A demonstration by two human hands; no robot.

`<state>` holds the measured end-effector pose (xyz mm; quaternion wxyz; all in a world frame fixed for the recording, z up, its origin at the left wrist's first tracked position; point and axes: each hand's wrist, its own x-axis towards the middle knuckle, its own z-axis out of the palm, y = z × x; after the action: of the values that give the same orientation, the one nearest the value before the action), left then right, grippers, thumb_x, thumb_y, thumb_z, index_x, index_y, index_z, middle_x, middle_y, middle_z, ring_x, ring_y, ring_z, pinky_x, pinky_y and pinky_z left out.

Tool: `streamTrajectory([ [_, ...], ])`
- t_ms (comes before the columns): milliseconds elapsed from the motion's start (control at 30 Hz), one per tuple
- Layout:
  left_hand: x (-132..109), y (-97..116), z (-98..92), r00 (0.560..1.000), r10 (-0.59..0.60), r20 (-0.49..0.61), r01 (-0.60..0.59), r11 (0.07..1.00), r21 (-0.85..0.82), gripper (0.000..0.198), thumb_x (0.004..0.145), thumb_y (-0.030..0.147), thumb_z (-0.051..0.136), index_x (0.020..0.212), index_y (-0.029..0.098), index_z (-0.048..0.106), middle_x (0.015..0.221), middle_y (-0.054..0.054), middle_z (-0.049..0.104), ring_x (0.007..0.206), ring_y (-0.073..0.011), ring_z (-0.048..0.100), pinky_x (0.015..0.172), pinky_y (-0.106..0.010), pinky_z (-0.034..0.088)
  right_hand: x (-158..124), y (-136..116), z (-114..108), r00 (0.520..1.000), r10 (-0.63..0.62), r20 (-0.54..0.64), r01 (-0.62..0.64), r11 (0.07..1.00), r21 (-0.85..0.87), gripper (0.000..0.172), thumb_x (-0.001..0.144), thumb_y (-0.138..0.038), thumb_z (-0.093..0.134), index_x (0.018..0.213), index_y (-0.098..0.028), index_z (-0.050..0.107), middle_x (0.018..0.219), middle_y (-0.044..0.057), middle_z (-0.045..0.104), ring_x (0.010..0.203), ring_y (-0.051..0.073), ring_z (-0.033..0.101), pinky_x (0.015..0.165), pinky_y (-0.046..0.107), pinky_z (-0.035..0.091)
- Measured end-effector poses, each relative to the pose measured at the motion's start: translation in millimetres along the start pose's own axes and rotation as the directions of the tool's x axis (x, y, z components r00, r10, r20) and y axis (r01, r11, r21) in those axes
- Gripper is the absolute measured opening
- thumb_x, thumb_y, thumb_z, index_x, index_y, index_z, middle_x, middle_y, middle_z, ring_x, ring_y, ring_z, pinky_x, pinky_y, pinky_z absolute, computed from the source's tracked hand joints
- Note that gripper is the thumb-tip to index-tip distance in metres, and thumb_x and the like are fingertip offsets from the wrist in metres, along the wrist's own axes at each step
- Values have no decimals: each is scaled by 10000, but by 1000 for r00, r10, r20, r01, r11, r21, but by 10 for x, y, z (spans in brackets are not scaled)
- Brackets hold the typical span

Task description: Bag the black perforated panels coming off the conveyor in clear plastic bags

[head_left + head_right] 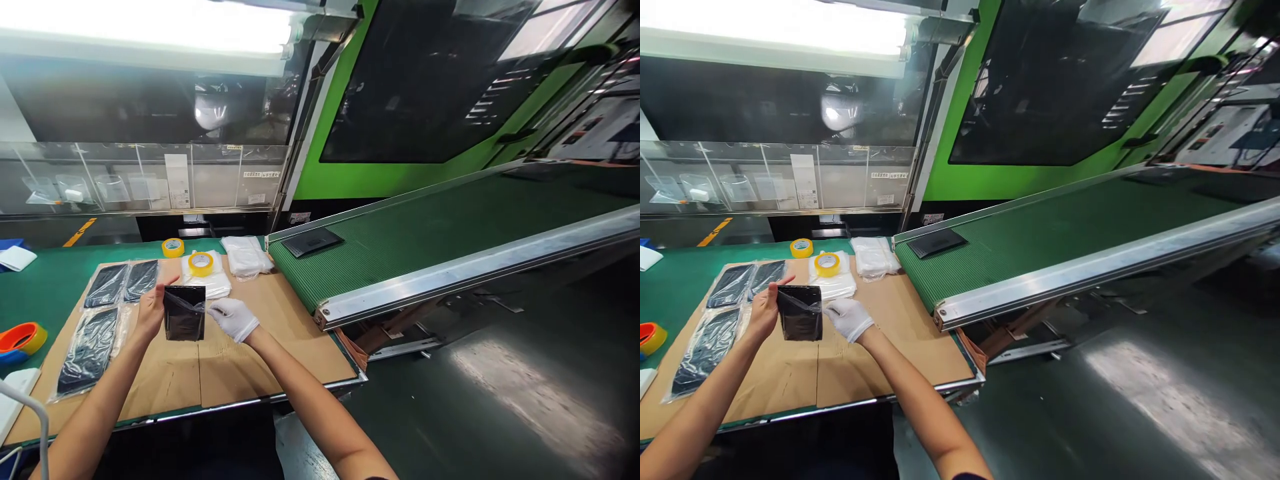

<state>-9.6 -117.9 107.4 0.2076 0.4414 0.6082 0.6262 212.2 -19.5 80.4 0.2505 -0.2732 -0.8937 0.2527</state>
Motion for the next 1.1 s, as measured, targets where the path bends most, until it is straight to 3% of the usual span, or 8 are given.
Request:
streamTrajectory([
  [200,-26,-89,8,995,-92,45,99,977,-188,967,902,866,343,1417,97,621,974,-162,816,937,-295,771,881,-408,608,-37,-64,77,977,78,-197,-16,954,298,257,922,-356,591,818,-188,757,823,44,753,733,156,638,709,271,502],
  [367,-43,23,35,999,-51,14,52,989,-137,954,899,872,333,1339,98,676,995,-161,814,940,-287,773,924,-416,592,-6,12,200,992,113,-55,-96,964,249,146,806,-218,642,665,-181,649,655,-14,636,613,111,518,610,243,424],
  [467,-74,-28,48,996,-84,9,85,983,-164,962,888,882,344,1312,90,687,975,-165,814,898,-285,778,889,-417,602,9,71,269,991,134,-11,-125,949,289,45,783,-221,692,772,-179,679,697,-18,652,630,110,539,622,239,460],
  [567,-110,-165,40,989,-147,21,148,967,-207,968,874,892,365,1313,90,683,966,-166,814,915,-297,780,868,-418,608,17,88,339,988,156,6,-148,920,363,205,791,-263,731,976,-175,724,810,7,707,694,125,596,686,260,518],
  [700,-135,-326,-6,985,-174,19,174,970,-167,936,885,883,360,1318,123,693,975,-146,818,1020,-307,764,900,-412,600,55,62,421,980,194,48,-199,918,342,230,822,-258,708,1034,-177,746,813,8,717,704,132,610,725,276,522],
  [800,-142,-359,-34,988,-152,35,155,976,-152,928,904,868,340,1321,117,689,995,-150,816,1047,-306,754,902,-410,599,111,46,451,969,245,12,-237,923,302,263,848,-279,686,1081,-165,730,800,6,706,713,135,611,731,277,506],
  [933,-160,-315,-45,986,-153,60,159,981,-112,955,901,872,335,1342,93,668,1011,-160,813,1005,-303,759,903,-414,594,170,37,456,969,248,17,-244,939,240,83,836,-240,664,847,-171,711,755,-2,694,685,126,592,685,255,465],
  [1100,-167,-318,-110,985,-104,139,115,990,-80,993,862,904,363,1362,95,648,1053,-172,804,1012,-317,752,934,-432,581,197,29,468,980,197,-6,-191,957,219,96,786,-172,631,691,-184,629,684,-28,648,647,109,542,641,228,420],
])
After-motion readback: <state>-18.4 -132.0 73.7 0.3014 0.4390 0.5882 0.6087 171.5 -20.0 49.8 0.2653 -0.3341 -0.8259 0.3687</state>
